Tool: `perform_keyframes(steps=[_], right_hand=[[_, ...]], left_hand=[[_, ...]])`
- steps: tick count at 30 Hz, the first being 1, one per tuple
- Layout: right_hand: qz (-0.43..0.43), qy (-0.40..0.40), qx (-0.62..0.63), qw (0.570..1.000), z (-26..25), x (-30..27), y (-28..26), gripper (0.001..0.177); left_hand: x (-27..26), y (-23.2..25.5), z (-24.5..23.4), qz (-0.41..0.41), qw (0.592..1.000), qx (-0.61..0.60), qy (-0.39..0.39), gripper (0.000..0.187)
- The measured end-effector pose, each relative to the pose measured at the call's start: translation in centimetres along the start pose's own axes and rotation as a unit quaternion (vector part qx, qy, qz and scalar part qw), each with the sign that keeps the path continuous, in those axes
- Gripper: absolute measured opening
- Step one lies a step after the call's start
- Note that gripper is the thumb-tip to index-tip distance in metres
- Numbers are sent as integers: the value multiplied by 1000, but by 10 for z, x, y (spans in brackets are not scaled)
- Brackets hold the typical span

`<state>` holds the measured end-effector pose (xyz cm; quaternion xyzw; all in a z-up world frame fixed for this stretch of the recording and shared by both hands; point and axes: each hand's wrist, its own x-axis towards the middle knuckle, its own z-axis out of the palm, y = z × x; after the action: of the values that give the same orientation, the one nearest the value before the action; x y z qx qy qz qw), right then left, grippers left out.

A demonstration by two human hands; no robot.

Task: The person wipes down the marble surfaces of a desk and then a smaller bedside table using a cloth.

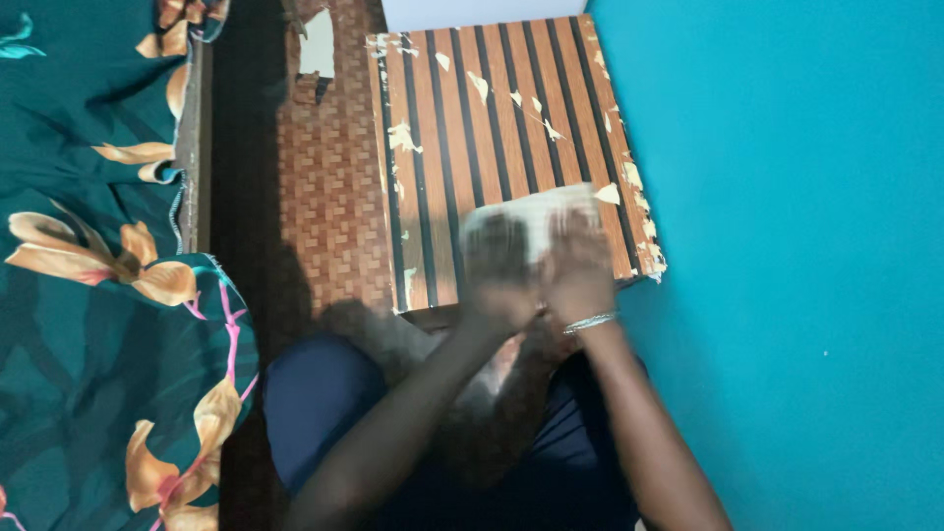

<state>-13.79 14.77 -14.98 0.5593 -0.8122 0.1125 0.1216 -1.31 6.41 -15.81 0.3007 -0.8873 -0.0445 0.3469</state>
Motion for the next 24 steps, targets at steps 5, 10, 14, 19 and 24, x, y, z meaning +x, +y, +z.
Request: perform_keyframes(steps=[5, 10, 14, 19, 24], right_hand=[[130, 42, 88, 987, -17, -16, 70, 57], [66, 64, 14, 996, 0, -16, 18, 63], [-54, 76, -6, 996, 18, 8, -82, 66], [-83, -10, 111, 990, 7, 36, -124, 63], [-107, -20, 52, 993, 24, 72, -117, 67]], left_hand=[[46, 65, 26, 38, 983, -12, -177, 68], [8, 22, 12, 22, 996, -66, -60, 75], [-31, -65, -49, -68, 983, -26, -170, 85], [-31, -88, -97, -108, 983, 74, -128, 76], [-8, -104, -60, -143, 984, 51, -89, 77]])
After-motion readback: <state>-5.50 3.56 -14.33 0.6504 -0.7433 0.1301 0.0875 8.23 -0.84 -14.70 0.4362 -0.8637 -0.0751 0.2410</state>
